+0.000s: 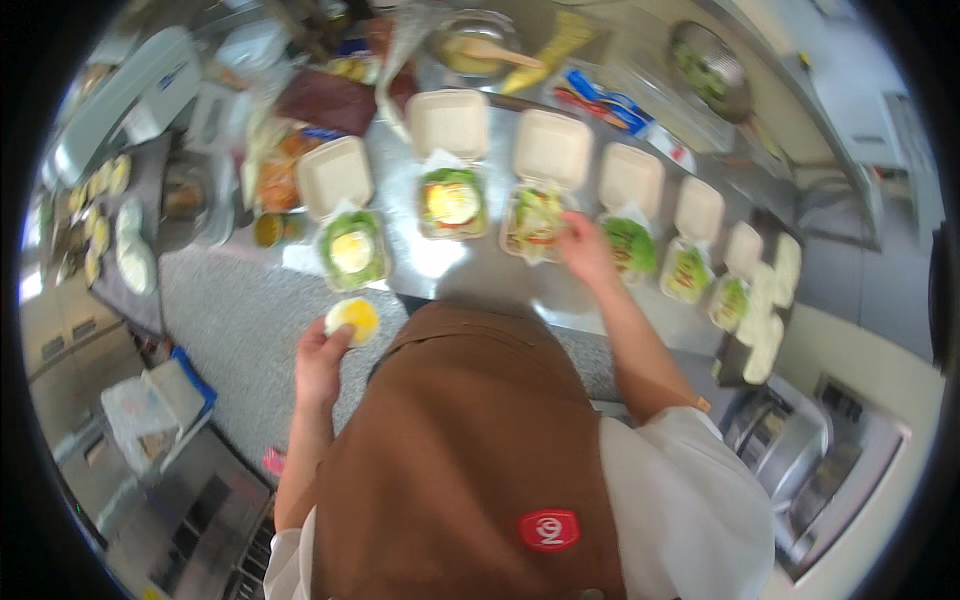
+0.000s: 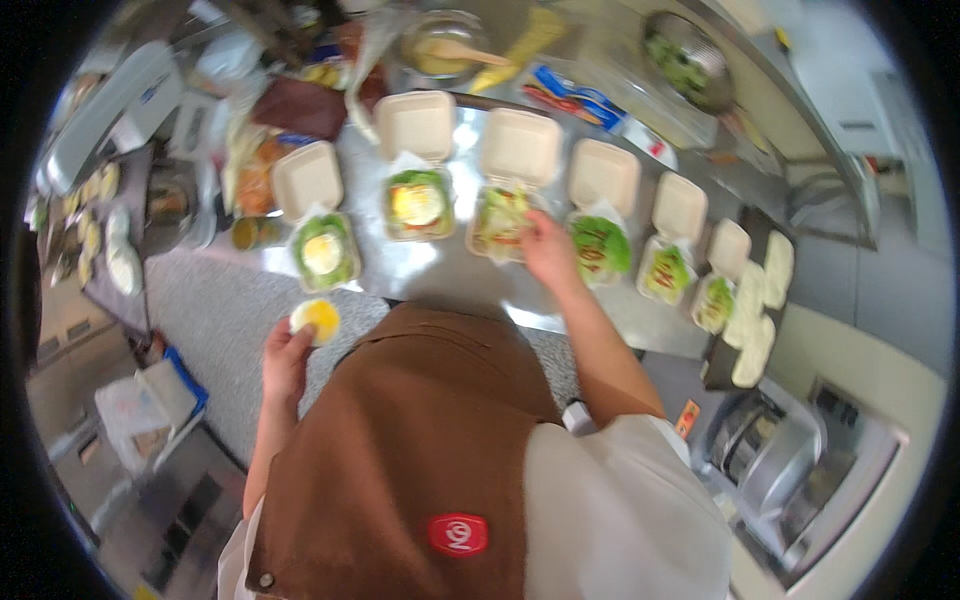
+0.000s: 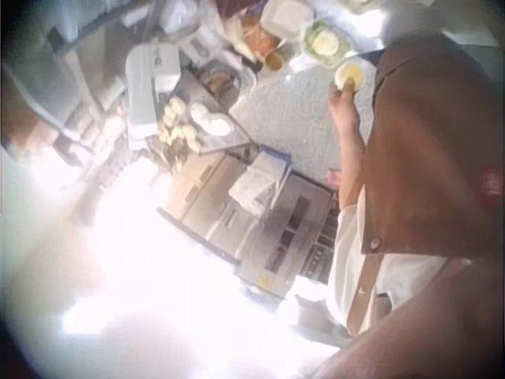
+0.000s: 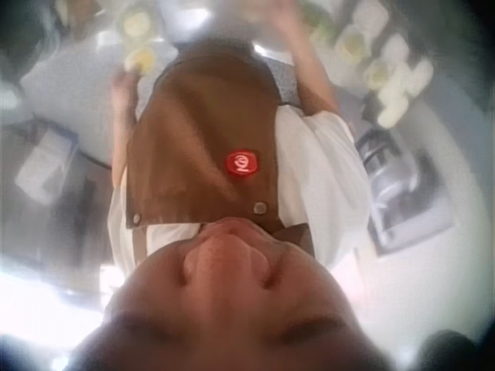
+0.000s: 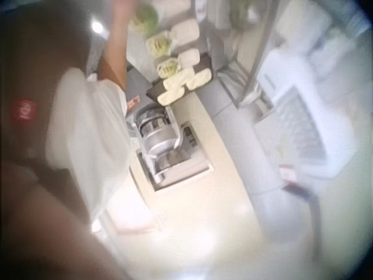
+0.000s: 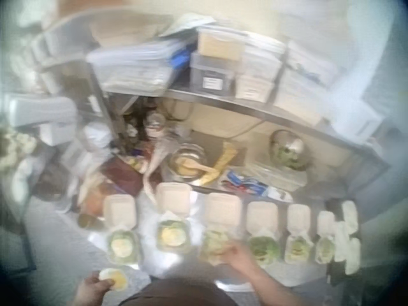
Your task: The person assembles salads in takeaway containers by adding shredded carrots, then peels and places poached eggs from paper liners into each container. The person works in a commercial kitchen with stainless steel surfaces and multiple containers lined up.
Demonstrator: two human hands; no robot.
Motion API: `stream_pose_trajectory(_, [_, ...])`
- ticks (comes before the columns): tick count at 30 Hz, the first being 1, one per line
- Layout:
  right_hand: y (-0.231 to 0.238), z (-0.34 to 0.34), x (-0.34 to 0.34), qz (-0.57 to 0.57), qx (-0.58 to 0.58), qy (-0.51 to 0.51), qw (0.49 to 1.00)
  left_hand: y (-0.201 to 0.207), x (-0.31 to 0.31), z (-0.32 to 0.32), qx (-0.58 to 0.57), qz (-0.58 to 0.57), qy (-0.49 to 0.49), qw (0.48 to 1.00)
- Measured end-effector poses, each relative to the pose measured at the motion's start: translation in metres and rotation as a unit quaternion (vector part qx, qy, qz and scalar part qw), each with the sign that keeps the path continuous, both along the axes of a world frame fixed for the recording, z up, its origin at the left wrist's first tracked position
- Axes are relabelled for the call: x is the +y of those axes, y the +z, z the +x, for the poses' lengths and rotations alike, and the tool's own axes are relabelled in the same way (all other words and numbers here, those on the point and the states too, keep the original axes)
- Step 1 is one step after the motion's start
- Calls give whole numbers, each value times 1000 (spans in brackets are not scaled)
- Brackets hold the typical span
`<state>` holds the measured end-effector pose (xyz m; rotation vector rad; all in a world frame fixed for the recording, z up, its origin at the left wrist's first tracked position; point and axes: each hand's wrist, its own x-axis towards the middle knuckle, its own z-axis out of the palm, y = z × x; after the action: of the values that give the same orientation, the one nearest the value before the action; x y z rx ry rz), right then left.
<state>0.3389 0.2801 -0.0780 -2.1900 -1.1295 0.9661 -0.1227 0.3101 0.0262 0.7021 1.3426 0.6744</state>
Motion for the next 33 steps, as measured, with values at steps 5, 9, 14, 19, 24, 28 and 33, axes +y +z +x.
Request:
stream_pose_trajectory(5, [18, -19, 31, -6, 88, 15, 996, -8, -12, -24, -5, -7, 48, 999])
stream_pose_trajectory(9, [31, -73, 73, 17, 138, 101, 985, 2, -21, -41, 15, -18, 93, 995])
stream_pose_trajectory(14, [41, -131, 143, 61, 149, 147, 976, -5, -50, -82, 16, -31, 159, 987])
stream_pose_trajectory(19, [10, -134, 235, 108, 44, 167, 979, -11, -72, -136, 21, -42, 202, 978])
stream_pose_trajectory(24, [-19, -142, 351, 113, -116, 160, 974, -12, -78, -175, 49, -68, 230, 970])
stream_pose_trajectory(28, [-25, -168, 382, 65, -205, 206, 955, -10, -82, -195, 52, -73, 268, 959])
stream_pose_trajectory(33, [-48, -166, 419, -39, -301, 219, 927, -12, -81, -215, 50, -92, 271, 957])
